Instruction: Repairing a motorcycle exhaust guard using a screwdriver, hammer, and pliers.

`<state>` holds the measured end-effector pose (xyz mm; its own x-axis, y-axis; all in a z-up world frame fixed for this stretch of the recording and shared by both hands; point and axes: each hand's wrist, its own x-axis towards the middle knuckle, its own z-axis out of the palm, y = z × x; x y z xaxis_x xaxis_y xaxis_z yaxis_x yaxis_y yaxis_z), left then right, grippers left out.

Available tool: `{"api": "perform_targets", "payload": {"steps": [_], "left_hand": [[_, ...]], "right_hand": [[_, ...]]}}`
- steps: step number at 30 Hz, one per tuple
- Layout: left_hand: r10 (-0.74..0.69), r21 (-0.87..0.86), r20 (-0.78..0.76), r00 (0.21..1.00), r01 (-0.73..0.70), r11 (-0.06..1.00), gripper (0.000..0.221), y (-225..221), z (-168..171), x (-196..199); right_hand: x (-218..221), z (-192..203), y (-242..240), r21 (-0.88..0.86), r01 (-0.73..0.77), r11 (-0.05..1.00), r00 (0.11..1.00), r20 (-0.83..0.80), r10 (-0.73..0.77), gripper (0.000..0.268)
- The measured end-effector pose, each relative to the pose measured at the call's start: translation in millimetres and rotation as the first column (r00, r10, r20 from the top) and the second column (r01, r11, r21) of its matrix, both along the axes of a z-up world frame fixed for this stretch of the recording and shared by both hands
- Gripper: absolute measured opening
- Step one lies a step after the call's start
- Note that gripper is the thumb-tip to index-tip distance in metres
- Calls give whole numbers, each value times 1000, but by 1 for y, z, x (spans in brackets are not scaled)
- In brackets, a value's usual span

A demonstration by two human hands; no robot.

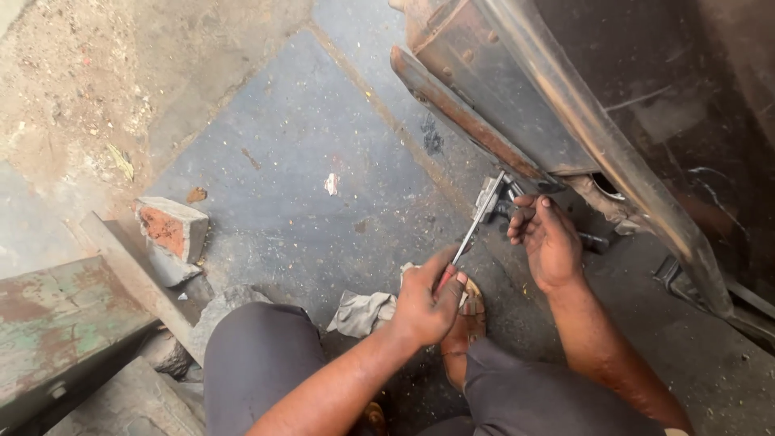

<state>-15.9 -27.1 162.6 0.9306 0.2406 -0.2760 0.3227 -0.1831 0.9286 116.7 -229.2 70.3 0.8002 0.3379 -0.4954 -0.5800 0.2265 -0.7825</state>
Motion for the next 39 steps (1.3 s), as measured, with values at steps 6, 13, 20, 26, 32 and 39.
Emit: {"api": "perform_targets", "payload": {"steps": [6,13,20,26,32,39], "left_hand": [[-82,83,143,986,71,994,43,6,4,1],[-308,293,34,951,285,912,50,25,9,9],[-615,538,-121,779,573,619,89,46,19,19],[-630,642,-94,771,531,553,70,58,28,12],[-501,612,156,851,315,726,38,67,11,-12],[-293,681,507,811,-168,713,83,93,25,-25]], "right_hand": [[7,8,10,-13,-24,1000,1000,4,24,42],[-5,15,16,-53,33,998,994,106,-28,35],[-40,78,44,-525,232,819,590,745,311,20],[-37,143,104,-730,350,587,-78,601,795,45],[-26,120,95,-851,251,461,-218,415,884,37],[-58,113,75,-885,204,418,-23,422,906,33]]}}
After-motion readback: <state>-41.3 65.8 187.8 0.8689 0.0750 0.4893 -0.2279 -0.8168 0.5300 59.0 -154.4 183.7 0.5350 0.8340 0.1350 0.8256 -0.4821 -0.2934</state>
